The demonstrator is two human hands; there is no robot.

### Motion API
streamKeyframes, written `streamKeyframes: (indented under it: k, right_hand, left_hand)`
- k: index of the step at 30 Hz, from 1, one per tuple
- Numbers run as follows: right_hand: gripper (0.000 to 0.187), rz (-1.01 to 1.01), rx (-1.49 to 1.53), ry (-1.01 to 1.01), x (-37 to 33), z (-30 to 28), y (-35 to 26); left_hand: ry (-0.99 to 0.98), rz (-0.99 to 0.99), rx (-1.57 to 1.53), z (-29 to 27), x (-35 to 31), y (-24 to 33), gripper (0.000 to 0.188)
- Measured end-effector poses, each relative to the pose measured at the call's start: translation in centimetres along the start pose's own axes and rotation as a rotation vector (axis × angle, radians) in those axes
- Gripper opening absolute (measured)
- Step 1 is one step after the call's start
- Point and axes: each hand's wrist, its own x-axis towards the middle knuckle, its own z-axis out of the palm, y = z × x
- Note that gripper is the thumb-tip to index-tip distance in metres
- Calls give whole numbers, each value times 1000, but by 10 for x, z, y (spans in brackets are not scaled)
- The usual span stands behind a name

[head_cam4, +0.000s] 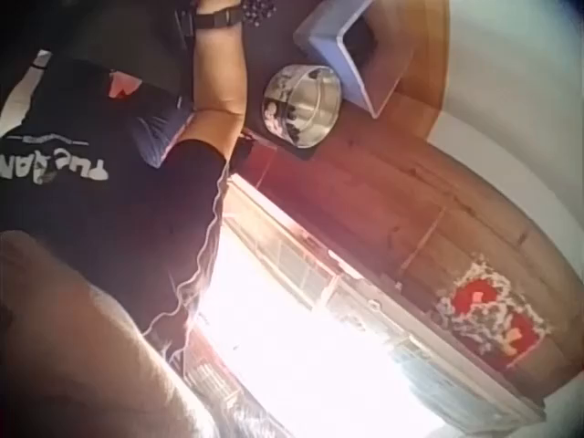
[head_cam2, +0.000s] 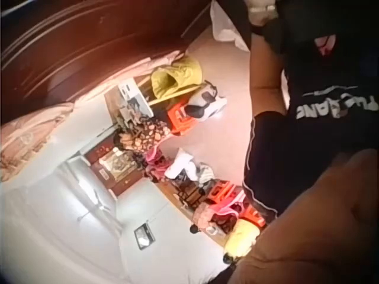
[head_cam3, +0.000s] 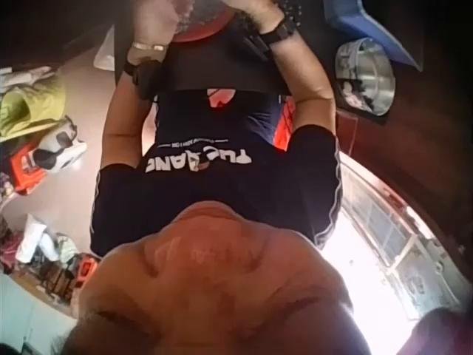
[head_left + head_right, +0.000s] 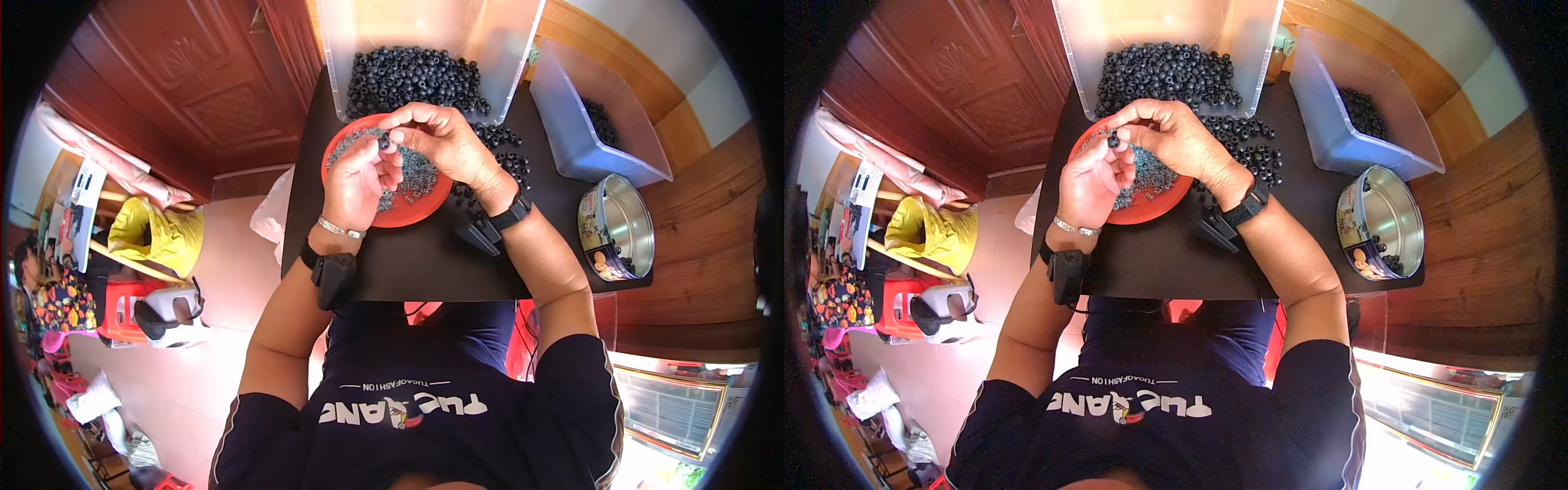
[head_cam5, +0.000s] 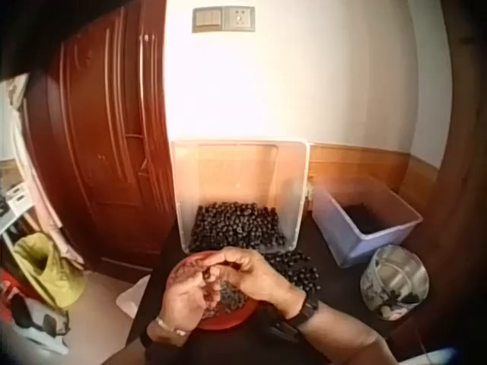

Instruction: Sorting small black parts from a large container into a small bowl at a workstation.

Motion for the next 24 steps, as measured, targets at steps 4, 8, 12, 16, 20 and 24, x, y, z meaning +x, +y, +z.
streamKeyframes:
  k: [4,8,12,16,20,24]
  right_hand:
    - [17,3,22,15,0,1,0]
    - [16,-28,-40,25,0,2,1]
    - [16,-42,-49,46,0,2,5]
    - [15,-32,-33,44,0,1,4]
    - [14,-3,1,27,0,1,2]
    - [14,-15,-26,52,0,1,1]
  left_hand:
    - [2,-8,-9,-1,-1,-1,23]
    - [27,-21,-17,1,-1,1,22]
    - [3,-17,6,1,-1,2,22]
    - [24,-17,-8,5,-3,3,21]
    - [22,-9,-9,5,-2,2,22]
    - [-15,-7,38,1,-1,1,22]
